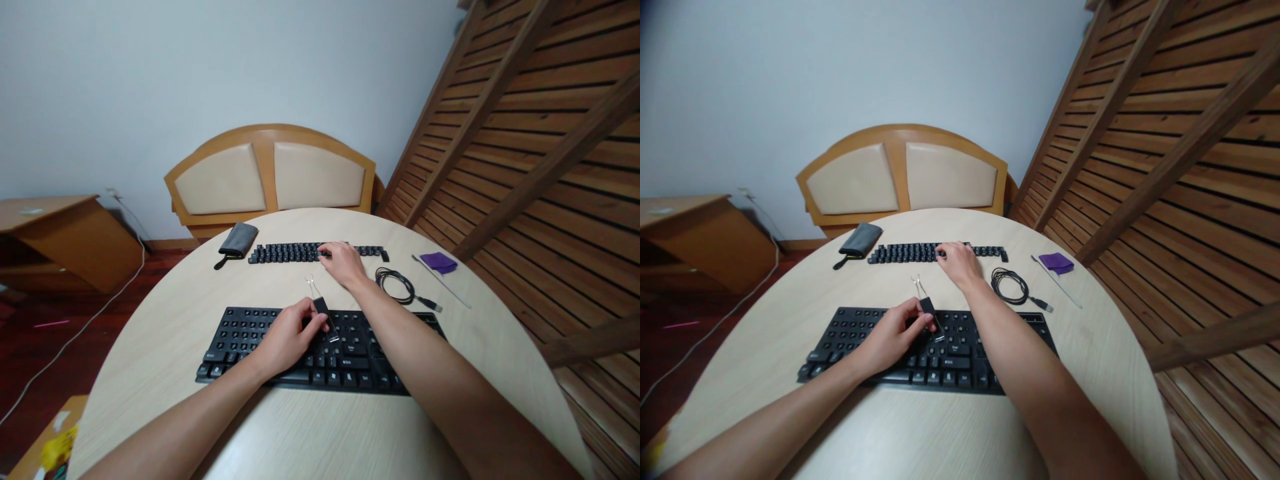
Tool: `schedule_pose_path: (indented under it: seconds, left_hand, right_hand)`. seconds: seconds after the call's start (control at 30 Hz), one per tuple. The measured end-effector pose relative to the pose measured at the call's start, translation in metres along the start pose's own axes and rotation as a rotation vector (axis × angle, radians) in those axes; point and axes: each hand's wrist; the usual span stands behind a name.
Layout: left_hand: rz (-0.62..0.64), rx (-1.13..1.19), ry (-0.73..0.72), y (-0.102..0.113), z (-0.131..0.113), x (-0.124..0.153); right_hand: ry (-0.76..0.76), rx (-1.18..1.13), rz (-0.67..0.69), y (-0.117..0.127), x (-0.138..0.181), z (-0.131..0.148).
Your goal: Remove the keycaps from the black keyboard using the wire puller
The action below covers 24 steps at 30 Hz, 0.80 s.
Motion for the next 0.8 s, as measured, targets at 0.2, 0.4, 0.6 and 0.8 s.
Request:
schedule_pose_path:
  seconds: [0.2,0.4,0.6,0.8]
  left_hand:
    - [-0.001,0.003,0.001,-0.0008,0.0011,-0.0003]
    - [-0.001,0.010,0.007,-0.0004,0.0016,-0.0008]
    - [0.000,0.015,0.009,-0.0003,0.0012,-0.0009]
    - [0.003,0.022,0.005,0.0000,0.0015,-0.0003]
  right_hand:
    - [-0.061,0.073,0.043,-0.0017,-0.0004,-0.0022]
    - [-0.066,0.124,0.095,-0.0033,0.0002,-0.0068]
    - [-0.081,0.144,0.126,-0.0078,-0.0008,-0.0079]
    - [-0.104,0.141,0.145,-0.0078,-0.0016,-0.0069]
Point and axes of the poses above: each hand's wrist, its own x-axis away from the middle knuckle, its own y-axis out of the back of the hand, z = x × y, and after that the axes turned 10 degrees about x, right-handed
